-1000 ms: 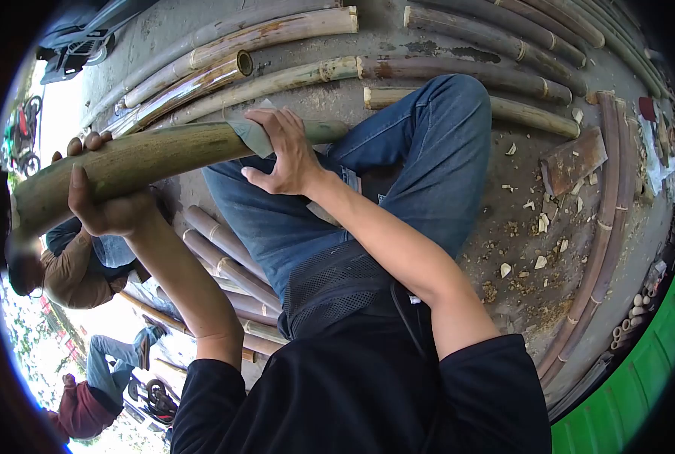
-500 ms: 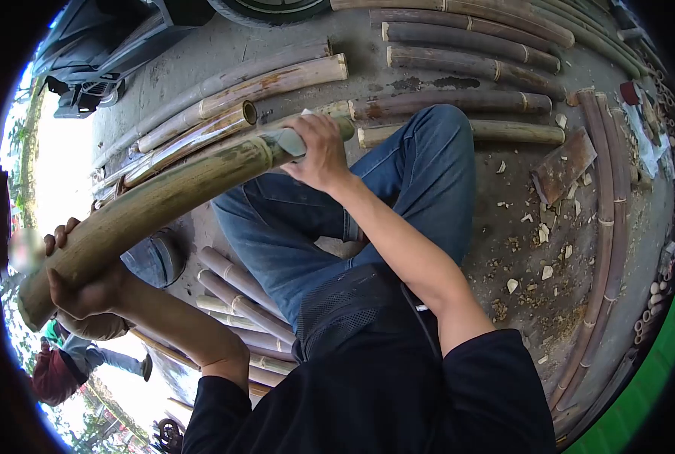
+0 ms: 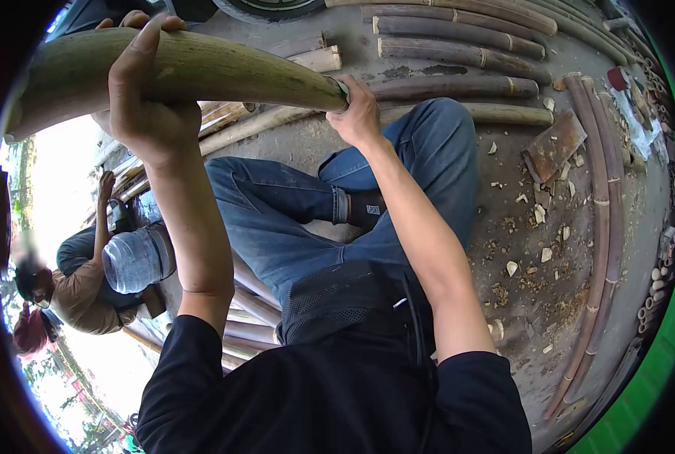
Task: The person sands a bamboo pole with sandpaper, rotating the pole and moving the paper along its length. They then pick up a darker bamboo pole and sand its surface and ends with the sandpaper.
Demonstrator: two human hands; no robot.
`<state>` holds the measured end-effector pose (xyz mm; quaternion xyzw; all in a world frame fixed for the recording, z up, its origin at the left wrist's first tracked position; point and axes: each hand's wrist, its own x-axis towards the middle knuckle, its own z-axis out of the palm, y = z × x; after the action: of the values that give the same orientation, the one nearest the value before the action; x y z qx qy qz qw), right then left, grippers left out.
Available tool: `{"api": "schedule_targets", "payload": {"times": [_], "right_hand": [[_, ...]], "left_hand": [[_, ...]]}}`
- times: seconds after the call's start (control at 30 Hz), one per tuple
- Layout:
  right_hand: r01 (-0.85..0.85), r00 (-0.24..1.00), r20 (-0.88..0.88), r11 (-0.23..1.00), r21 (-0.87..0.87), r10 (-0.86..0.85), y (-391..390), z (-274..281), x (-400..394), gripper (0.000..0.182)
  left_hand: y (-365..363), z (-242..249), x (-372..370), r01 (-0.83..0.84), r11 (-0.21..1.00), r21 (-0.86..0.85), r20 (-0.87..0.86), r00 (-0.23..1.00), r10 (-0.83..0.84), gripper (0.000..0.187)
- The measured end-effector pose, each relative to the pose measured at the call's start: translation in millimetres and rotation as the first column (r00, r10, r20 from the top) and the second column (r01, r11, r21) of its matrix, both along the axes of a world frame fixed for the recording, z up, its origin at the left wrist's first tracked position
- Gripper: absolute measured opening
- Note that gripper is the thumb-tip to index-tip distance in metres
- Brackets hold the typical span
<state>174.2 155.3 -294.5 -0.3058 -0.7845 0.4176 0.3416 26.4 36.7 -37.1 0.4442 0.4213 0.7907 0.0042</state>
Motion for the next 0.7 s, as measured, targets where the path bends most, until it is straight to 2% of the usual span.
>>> {"api": "schedule_targets", "payload": {"times": [0.07, 0.13, 0.17, 0.23, 0.3, 0.37, 0.4, 0.43, 0.5, 0.57, 0.6, 0.67, 0.7], "right_hand": [[-0.023, 1.000, -0.008, 1.000, 0.001, 0.023, -12.2, 2.0, 0.2, 0.057], [0.025, 0.998, -0.064, 0.999, 0.021, -0.023, -25.3, -1.4, 8.0, 0.057], [0.021, 0.998, -0.055, 1.000, 0.021, -0.020, -25.5, -3.9, 9.6, 0.057], [0.053, 0.992, -0.110, 0.998, -0.034, -0.056, -21.2, -10.1, 11.1, 0.058], [0.000, 0.997, -0.078, 0.999, -0.033, -0.003, -8.7, -14.8, 9.9, 0.061], [-0.083, 0.996, -0.022, 0.993, -0.087, 0.081, 7.0, -32.1, 9.1, 0.062], [-0.132, 0.990, 0.042, 0.988, -0.075, 0.135, 13.6, -33.9, 7.1, 0.068], [-0.127, 0.991, 0.031, 0.988, -0.086, 0.130, 10.9, -38.5, 2.4, 0.068], [-0.057, 0.997, -0.057, 0.998, 0.029, 0.058, -4.2, -31.1, -10.6, 0.069], [-0.053, 0.975, -0.210, 0.996, 0.077, 0.068, -33.1, 37.3, -21.5, 0.065], [-0.030, 0.978, -0.206, 0.998, 0.055, 0.040, -42.5, 42.4, -23.8, 0.065], [0.048, 0.945, -0.326, 0.983, 0.178, 0.013, -45.6, 48.9, -25.1, 0.061], [0.081, 0.944, -0.331, 0.980, 0.181, -0.016, -38.6, 28.7, -18.7, 0.061]], "left_hand": [[-0.9, -0.6, -5.5, 0.006, 1.000, -0.018, -0.055, 0.998, -0.007, 0.062], [-1.0, 3.4, 4.5, 0.075, 0.997, -0.022, 0.114, 0.991, -0.072, 0.062], [0.9, -0.1, 6.0, 0.072, 0.997, -0.022, 0.122, 0.990, -0.068, 0.062], [2.1, -3.4, 6.6, 0.045, 0.999, 0.012, 0.075, 0.996, -0.046, 0.060], [-0.2, -4.2, 4.1, -0.028, 0.999, -0.026, 0.059, 0.998, 0.029, 0.060], [-2.4, -11.6, -6.7, -0.080, 0.996, -0.044, -0.125, 0.989, 0.074, 0.060], [-3.2, -1.2, 0.6, -0.053, 0.993, -0.104, -0.016, 0.999, 0.051, 0.062], [-5.7, -1.9, -0.1, -0.048, 0.992, -0.116, -0.026, 0.999, 0.045, 0.062], [-9.1, -5.9, -8.8, -0.005, 0.999, -0.052, 0.080, 0.997, 0.009, 0.060], [-17.5, -5.8, -8.0, -0.024, 0.997, -0.075, 0.138, 0.990, 0.034, 0.055], [-22.6, -6.2, -9.3, -0.018, 0.997, -0.072, 0.155, 0.988, 0.029, 0.054], [-32.0, -6.6, -13.1, -0.015, 0.998, -0.067, 0.171, 0.985, 0.026, 0.053], [-36.6, -9.0, -16.2, -0.018, 0.998, -0.062, 0.171, 0.985, 0.029, 0.052]]}}
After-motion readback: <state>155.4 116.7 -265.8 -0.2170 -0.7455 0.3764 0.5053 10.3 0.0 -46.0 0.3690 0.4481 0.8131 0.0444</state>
